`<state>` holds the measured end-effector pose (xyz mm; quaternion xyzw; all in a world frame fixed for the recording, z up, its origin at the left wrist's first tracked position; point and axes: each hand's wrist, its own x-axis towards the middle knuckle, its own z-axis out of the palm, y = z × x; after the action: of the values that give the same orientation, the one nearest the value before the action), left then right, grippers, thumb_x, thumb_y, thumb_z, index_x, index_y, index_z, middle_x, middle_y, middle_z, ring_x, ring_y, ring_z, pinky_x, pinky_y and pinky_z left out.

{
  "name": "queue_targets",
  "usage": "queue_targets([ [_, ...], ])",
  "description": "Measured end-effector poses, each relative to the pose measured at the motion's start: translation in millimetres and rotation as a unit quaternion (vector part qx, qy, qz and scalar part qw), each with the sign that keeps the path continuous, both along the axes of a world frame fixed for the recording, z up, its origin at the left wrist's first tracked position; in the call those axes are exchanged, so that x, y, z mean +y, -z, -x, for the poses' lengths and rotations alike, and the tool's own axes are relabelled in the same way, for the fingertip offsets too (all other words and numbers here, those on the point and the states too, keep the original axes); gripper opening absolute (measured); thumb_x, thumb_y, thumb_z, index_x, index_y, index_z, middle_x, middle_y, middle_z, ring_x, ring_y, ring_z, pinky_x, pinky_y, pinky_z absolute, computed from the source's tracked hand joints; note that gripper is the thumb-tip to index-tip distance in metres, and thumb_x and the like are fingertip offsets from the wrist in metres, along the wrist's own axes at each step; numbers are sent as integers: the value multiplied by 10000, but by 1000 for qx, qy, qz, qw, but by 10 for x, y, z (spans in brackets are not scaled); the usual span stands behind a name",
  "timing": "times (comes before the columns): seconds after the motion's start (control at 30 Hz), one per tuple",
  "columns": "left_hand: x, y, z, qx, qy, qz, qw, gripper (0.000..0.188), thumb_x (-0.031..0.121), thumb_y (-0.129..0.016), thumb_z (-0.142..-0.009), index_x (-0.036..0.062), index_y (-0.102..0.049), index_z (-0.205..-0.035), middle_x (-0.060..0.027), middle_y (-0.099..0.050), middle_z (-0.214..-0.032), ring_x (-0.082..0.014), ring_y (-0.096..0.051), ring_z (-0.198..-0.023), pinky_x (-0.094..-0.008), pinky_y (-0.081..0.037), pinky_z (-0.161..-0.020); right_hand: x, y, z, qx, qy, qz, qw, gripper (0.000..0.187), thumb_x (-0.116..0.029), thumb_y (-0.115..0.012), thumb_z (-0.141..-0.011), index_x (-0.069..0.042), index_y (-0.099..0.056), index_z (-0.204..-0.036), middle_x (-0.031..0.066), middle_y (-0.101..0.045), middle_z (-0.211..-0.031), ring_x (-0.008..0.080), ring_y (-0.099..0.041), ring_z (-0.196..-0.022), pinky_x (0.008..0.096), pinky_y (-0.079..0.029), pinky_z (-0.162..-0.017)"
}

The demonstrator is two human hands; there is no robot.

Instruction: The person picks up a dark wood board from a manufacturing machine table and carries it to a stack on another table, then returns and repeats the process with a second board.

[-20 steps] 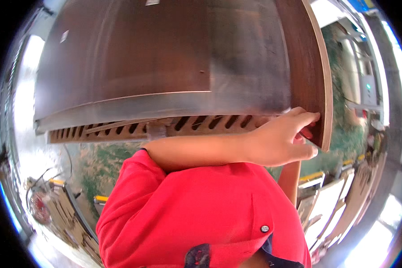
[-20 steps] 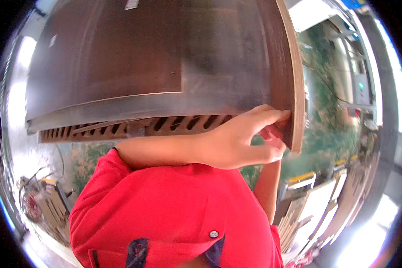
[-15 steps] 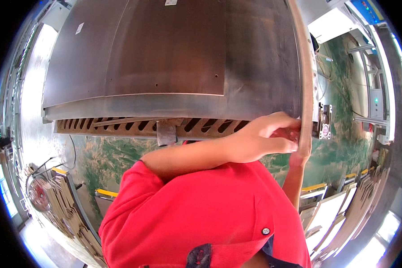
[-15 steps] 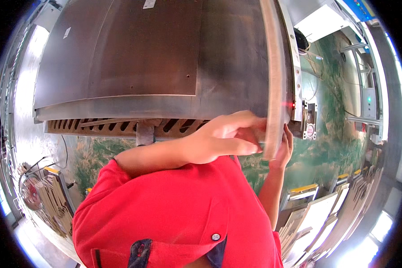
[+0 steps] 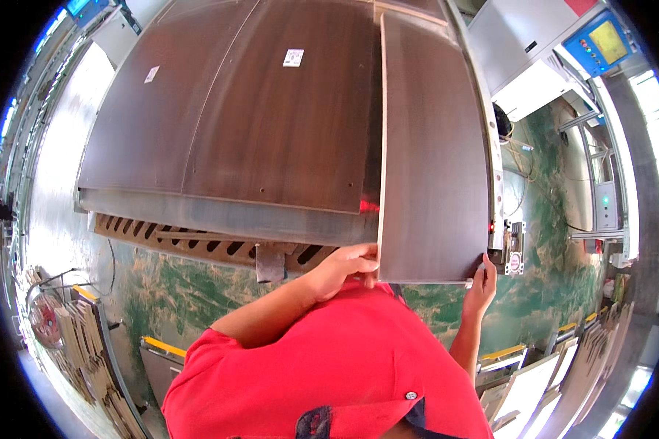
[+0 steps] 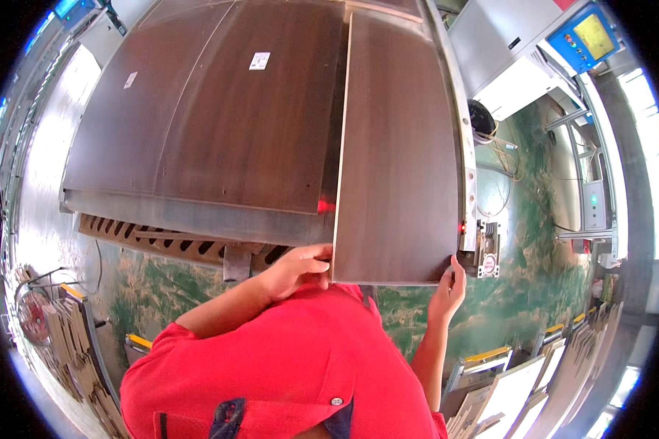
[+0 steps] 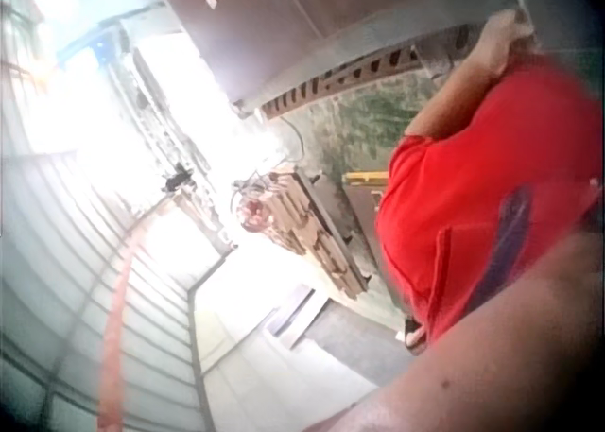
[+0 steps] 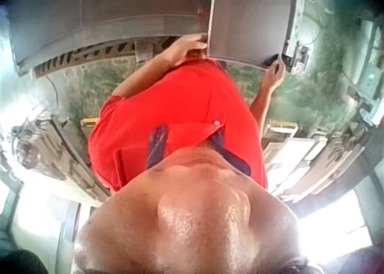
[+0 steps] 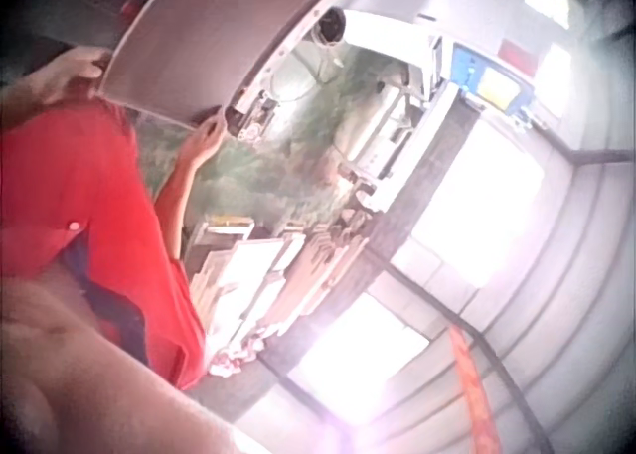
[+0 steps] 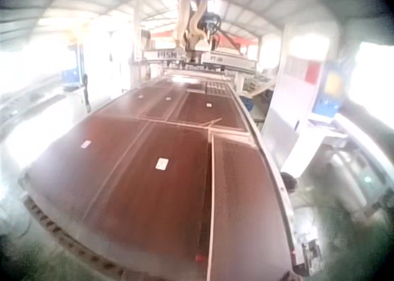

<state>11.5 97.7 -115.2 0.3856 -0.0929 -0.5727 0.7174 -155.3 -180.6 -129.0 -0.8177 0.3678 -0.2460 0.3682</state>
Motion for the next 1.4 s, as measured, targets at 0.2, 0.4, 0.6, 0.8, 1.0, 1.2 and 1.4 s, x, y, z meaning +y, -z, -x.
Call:
queue_targets([
  [0.2,9,88,-50,17,27,-24,999,571,243,-531,-788,-14,-392,-1279,-32,-520,-1054,-101,-499,-705,-223,-398,-687,-74,-76,-2,-69,16,-106,992,338,14,-470,-830,-43,-558,-1152,-27,-521,-969,54,-433,-763,183,-355,-681],
  [0.4,-94,116,-19,39,60,-19,997,595,246,-528,-811,1,-340,-1319,-19,-516,-1085,-85,-515,-724,-210,-398,-667,-142,-319,3,-173,104,-356,912,390,-49,-514,-773,-39,-530,-1162,37,-557,-972,115,-505,-837,246,-400,-711],
  [0.6,-272,1,-48,-2,101,14,995,575,291,-544,-818,6,-383,-1291,-16,-502,-1078,-95,-497,-804,-241,-387,-725,-522,-473,59,-213,147,-420,870,367,-229,-535,-768,-72,-535,-1100,45,-566,-924,168,-520,-811,307,-400,-711],
  [0.8,-531,-30,-14,44,121,84,988,532,283,-524,-838,19,-393,-1280,-40,-498,-1134,-107,-492,-815,-249,-394,-740,-844,-815,-68,-203,178,-453,850,369,-270,-560,-733,-89,-527,-1053,74,-540,-840,175,-492,-732,293,-369,-663],
  [1.0,-834,-140,-14,137,148,138,970,521,241,-464,-883,80,-270,-1340,-86,-515,-1211,-129,-544,-820,-258,-426,-718,-1429,-776,-34,-173,210,-435,858,381,-313,-555,-684,-94,-504,-993,93,-486,-878,200,-455,-730,299,-357,-627],
  [1.2,-1183,-228,35,128,177,174,960,583,245,-475,-881,71,-215,-1373,-96,-466,-1275,-178,-578,-909,-286,-445,-749,-2117,-766,-106,-111,155,-347,918,381,-305,-581,-688,-76,-547,-990,108,-534,-919,200,-482,-763,298,-369,-642],
  [1.4,-1091,-342,23,-66,249,60,964,500,279,-488,-881,31,-368,-1300,-101,-542,-1173,-186,-569,-884,-302,-445,-744,-2323,-1001,66,-80,148,-97,981,370,-165,-606,-730,-26,-576,-1070,72,-579,-1013,185,-500,-990,312,-364,-879],
])
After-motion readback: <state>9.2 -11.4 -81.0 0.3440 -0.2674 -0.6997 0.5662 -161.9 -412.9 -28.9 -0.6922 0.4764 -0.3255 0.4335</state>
